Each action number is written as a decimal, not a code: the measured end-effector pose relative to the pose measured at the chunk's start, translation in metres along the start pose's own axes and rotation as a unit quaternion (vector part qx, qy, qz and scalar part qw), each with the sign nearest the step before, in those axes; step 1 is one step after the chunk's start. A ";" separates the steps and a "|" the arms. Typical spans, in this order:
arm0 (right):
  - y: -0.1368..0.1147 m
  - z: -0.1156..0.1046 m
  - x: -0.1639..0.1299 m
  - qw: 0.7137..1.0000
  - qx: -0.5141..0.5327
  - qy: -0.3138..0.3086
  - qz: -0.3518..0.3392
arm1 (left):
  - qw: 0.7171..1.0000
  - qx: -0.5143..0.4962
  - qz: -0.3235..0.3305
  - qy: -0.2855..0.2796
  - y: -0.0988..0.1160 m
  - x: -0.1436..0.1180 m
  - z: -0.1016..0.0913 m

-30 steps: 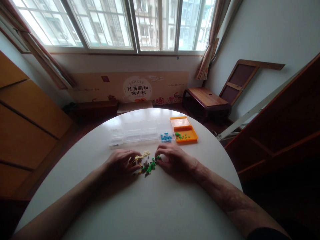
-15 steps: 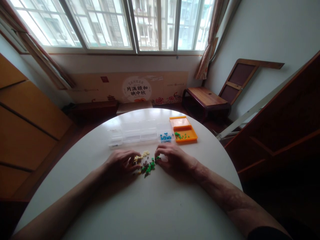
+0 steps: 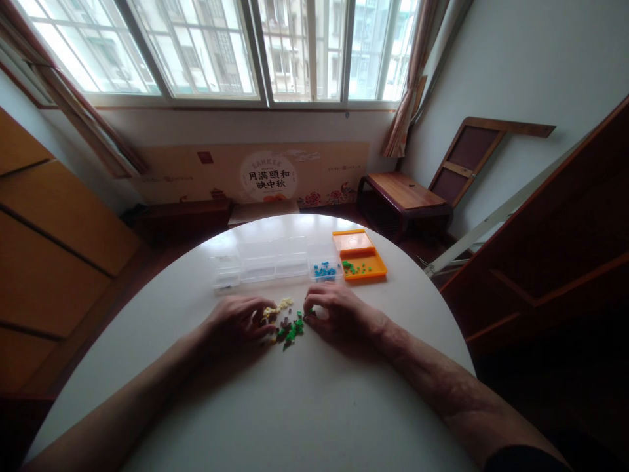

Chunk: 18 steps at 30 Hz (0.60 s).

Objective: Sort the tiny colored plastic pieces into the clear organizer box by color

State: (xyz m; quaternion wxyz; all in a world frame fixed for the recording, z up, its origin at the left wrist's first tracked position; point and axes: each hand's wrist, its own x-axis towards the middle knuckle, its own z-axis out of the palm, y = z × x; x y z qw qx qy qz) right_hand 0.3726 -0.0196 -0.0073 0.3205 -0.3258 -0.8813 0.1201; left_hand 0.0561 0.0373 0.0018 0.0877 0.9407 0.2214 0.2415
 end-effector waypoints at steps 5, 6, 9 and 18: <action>0.000 0.000 0.000 1.000 0.003 0.007 -0.014 | 1.000 0.003 0.009 0.001 -0.002 -0.002 0.002; 0.001 0.000 0.000 1.000 0.003 0.011 -0.017 | 1.000 0.004 0.011 0.001 -0.002 -0.002 0.002; 0.002 0.001 0.000 0.999 0.001 0.030 -0.029 | 1.000 0.011 0.019 0.008 -0.005 -0.003 0.003; 0.001 0.005 0.004 0.996 -0.009 0.074 -0.046 | 0.997 0.025 0.028 0.068 0.010 0.006 0.006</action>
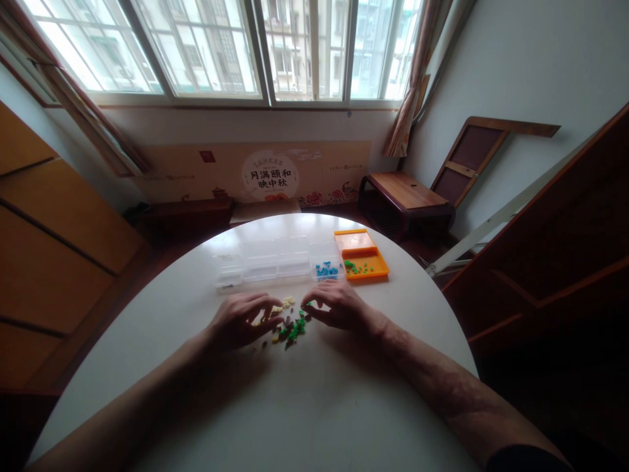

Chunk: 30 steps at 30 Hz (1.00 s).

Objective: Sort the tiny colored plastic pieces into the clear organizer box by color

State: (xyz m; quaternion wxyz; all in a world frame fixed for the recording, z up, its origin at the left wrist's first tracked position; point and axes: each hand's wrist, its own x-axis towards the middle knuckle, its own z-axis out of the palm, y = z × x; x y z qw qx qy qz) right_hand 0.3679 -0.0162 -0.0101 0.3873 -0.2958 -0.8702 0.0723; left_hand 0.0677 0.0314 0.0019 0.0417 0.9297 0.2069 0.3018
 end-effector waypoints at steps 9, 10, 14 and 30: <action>-0.003 0.005 0.006 0.999 0.024 0.001 -0.031 | 1.000 -0.023 -0.017 0.006 0.024 0.009 0.010; -0.004 0.005 0.007 0.999 0.024 -0.001 -0.032 | 1.000 -0.015 -0.011 0.007 0.024 0.008 0.012; -0.006 0.005 0.009 0.999 0.021 -0.002 -0.035 | 1.000 0.018 0.010 0.018 0.022 0.007 0.016; -0.002 0.001 0.001 1.000 -0.001 -0.022 -0.005 | 0.992 0.037 -0.072 0.098 0.003 0.007 0.003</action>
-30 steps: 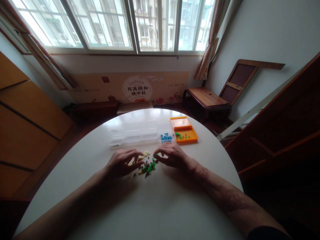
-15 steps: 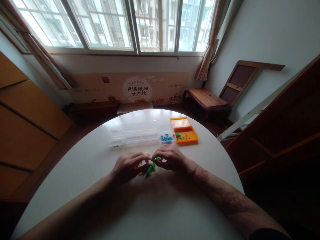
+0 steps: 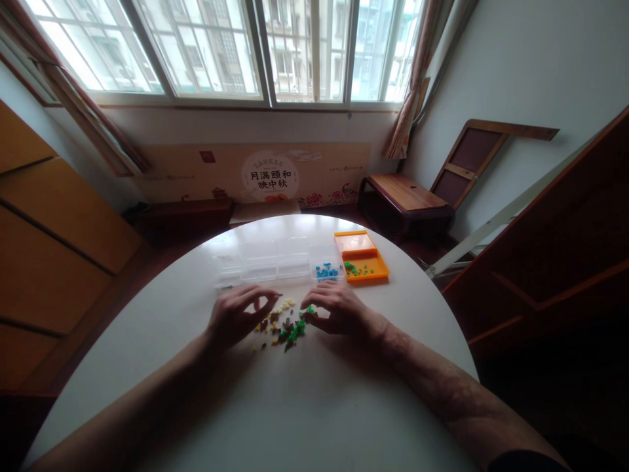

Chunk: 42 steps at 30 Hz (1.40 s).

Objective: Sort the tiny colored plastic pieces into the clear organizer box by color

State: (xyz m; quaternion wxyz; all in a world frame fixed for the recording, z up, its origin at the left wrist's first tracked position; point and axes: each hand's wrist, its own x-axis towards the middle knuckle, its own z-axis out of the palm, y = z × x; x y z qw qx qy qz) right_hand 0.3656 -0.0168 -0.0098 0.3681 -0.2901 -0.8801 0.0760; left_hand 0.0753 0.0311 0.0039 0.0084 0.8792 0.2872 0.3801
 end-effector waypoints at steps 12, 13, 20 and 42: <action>-0.004 -0.016 -0.003 0.998 -0.013 -0.059 0.032 | 0.973 0.097 -0.201 0.057 -0.041 0.000 -0.017; -0.003 -0.016 -0.003 0.998 -0.010 -0.058 0.032 | 0.973 0.098 -0.202 0.058 -0.041 -0.001 -0.016; -0.001 -0.016 -0.006 0.997 -0.006 -0.059 0.048 | 0.976 0.091 -0.190 0.053 -0.039 0.000 -0.012; -0.001 -0.009 -0.002 0.999 -0.020 -0.034 0.007 | 0.995 0.083 -0.052 -0.012 -0.028 0.035 0.000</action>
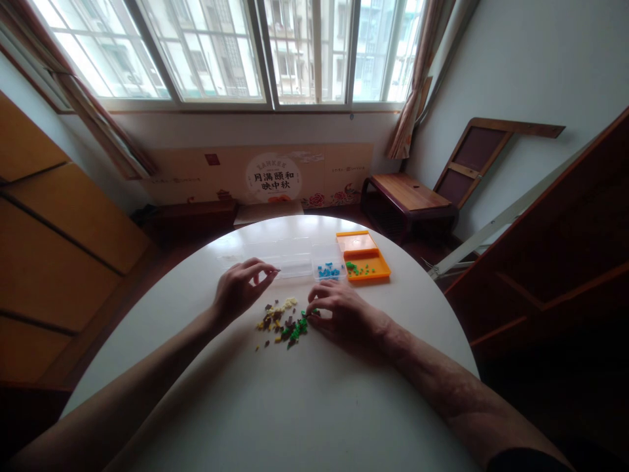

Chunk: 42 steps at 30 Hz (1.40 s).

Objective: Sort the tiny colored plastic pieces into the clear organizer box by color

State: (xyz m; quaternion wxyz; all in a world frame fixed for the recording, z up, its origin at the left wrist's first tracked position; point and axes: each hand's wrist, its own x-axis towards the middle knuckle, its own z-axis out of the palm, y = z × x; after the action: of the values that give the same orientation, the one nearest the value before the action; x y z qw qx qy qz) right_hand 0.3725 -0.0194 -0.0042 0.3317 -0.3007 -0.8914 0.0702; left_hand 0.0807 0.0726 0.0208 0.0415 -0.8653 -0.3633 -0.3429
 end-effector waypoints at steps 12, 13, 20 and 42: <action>0.011 0.002 -0.002 0.997 -0.048 0.065 -0.019 | 1.000 -0.004 0.012 -0.013 0.004 0.012 0.030; 0.011 0.002 -0.002 0.996 -0.048 0.071 -0.016 | 1.000 -0.013 0.017 -0.010 0.006 0.008 0.028; 0.010 0.005 -0.004 0.993 -0.046 0.103 0.034 | 0.986 -0.111 0.117 -0.042 0.021 -0.014 0.024; 0.011 0.008 -0.005 0.989 -0.067 0.128 0.044 | 0.990 -0.098 0.105 0.012 0.021 -0.005 0.031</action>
State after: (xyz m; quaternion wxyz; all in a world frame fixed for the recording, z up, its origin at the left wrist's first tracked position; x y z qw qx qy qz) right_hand 0.3757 -0.0124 -0.0171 0.4185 -0.3674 -0.8305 -0.0139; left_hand 0.1097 0.0643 -0.0023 -0.0033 -0.8942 -0.2350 -0.3811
